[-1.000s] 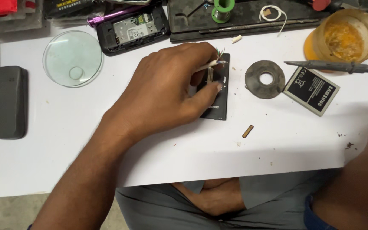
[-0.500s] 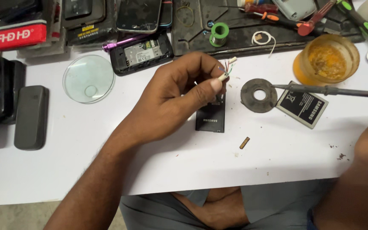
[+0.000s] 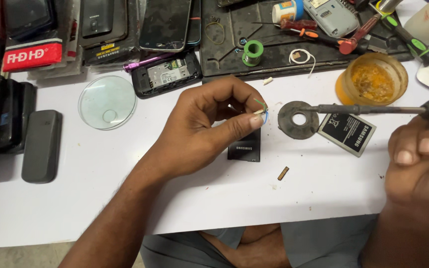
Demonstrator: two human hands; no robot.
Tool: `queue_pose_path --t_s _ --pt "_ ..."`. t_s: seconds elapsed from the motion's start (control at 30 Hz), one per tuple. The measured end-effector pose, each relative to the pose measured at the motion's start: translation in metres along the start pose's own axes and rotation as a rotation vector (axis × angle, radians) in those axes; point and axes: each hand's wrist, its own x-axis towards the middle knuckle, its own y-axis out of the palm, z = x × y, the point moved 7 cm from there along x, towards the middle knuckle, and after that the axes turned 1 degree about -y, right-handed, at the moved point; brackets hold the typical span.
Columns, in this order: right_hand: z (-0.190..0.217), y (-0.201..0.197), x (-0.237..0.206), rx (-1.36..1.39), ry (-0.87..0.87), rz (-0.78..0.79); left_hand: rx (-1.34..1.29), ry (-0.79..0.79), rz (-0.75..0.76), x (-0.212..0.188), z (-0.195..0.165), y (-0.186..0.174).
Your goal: The person strips the ends of a multi-colored wire, then uses a soldering iron and solder to attach the wires to a small black rectangular component. The person repeatedly applies solder to the wire ends and the component terminals.
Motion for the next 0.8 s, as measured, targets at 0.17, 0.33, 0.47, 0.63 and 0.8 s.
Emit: queue_pose_path --t_s 0.17,0.33,0.47,0.63,0.8 --pt "0.010 0.040 0.001 -0.090 0.044 -0.053 0.029 -0.013 0.026 -0.002 -0.002 0.003" --pt "0.017 0.065 0.003 -0.104 0.041 -0.040 0.017 -0.004 0.034 -0.002 -0.004 0.004" --pt "0.014 0.061 0.001 -0.066 0.062 -0.099 0.022 0.005 0.032 -0.002 -0.004 0.004" --pt "0.008 0.046 -0.001 -0.089 0.044 -0.038 0.029 0.023 0.031 -0.003 -0.005 0.004" --pt "0.004 0.029 -0.004 -0.057 0.028 -0.002 0.050 0.033 0.017 -0.003 -0.006 0.003"
